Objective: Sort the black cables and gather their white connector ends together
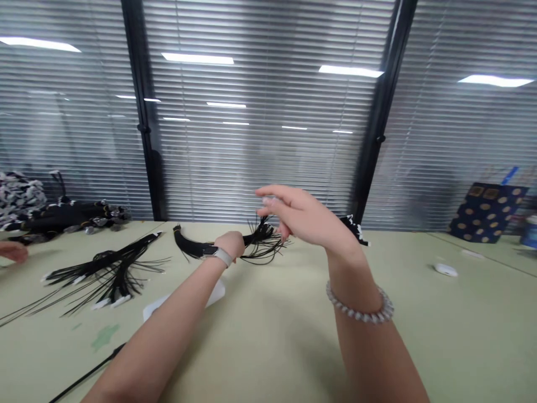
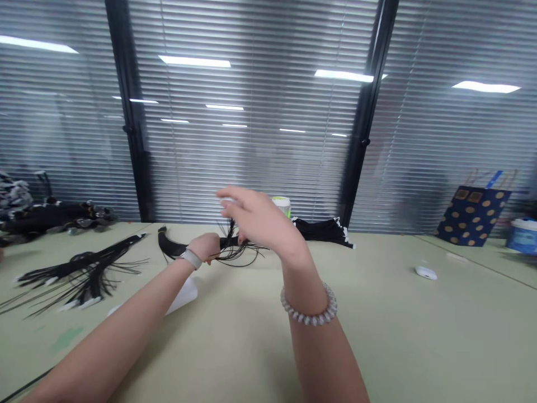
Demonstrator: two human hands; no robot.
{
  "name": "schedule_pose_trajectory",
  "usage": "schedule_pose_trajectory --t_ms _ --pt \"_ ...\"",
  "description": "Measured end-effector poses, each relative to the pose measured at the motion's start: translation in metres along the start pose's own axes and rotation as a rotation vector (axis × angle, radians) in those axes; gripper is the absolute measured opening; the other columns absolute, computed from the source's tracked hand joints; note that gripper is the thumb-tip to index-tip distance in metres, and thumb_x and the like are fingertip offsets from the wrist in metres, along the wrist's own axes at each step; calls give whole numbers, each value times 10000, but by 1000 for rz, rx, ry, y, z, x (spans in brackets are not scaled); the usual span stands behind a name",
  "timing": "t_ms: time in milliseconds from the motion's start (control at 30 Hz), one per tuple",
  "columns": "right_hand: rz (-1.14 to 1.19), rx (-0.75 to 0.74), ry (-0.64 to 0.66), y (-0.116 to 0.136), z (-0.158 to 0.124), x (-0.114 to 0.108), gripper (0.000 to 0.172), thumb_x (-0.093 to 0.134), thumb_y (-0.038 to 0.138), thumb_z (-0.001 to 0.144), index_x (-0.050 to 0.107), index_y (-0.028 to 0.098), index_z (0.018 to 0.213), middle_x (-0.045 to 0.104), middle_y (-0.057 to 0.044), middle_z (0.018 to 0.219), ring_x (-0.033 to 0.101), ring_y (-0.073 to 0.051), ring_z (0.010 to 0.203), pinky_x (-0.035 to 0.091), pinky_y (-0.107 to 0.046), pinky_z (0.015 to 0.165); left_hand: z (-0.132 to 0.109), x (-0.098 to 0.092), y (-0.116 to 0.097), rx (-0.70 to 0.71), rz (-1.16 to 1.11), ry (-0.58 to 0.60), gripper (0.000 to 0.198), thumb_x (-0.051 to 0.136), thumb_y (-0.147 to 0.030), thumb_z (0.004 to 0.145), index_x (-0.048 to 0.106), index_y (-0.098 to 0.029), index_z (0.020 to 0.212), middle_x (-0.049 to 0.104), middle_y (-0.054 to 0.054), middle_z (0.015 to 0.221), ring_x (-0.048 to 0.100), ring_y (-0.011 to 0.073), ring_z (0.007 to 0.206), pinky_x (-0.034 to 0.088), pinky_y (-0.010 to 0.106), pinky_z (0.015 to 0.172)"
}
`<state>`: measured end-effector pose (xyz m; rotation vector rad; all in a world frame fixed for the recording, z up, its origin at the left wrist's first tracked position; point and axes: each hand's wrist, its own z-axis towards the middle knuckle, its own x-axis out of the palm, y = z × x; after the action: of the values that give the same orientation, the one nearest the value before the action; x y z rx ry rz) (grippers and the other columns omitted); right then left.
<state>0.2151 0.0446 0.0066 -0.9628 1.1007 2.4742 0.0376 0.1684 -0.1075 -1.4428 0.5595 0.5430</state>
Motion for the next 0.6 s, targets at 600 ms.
schedule_pose_trajectory --t_ms 600 --pt "-55 -134 -540 -33 25 3 321 345 283 920 531 236 1178 662 -48 970 604 -203 951 492 -283 642 -28 -4 -44 194 508 22 253 575 -300 733 584 -153 528 632 53 515 624 176 557 452 263 581"
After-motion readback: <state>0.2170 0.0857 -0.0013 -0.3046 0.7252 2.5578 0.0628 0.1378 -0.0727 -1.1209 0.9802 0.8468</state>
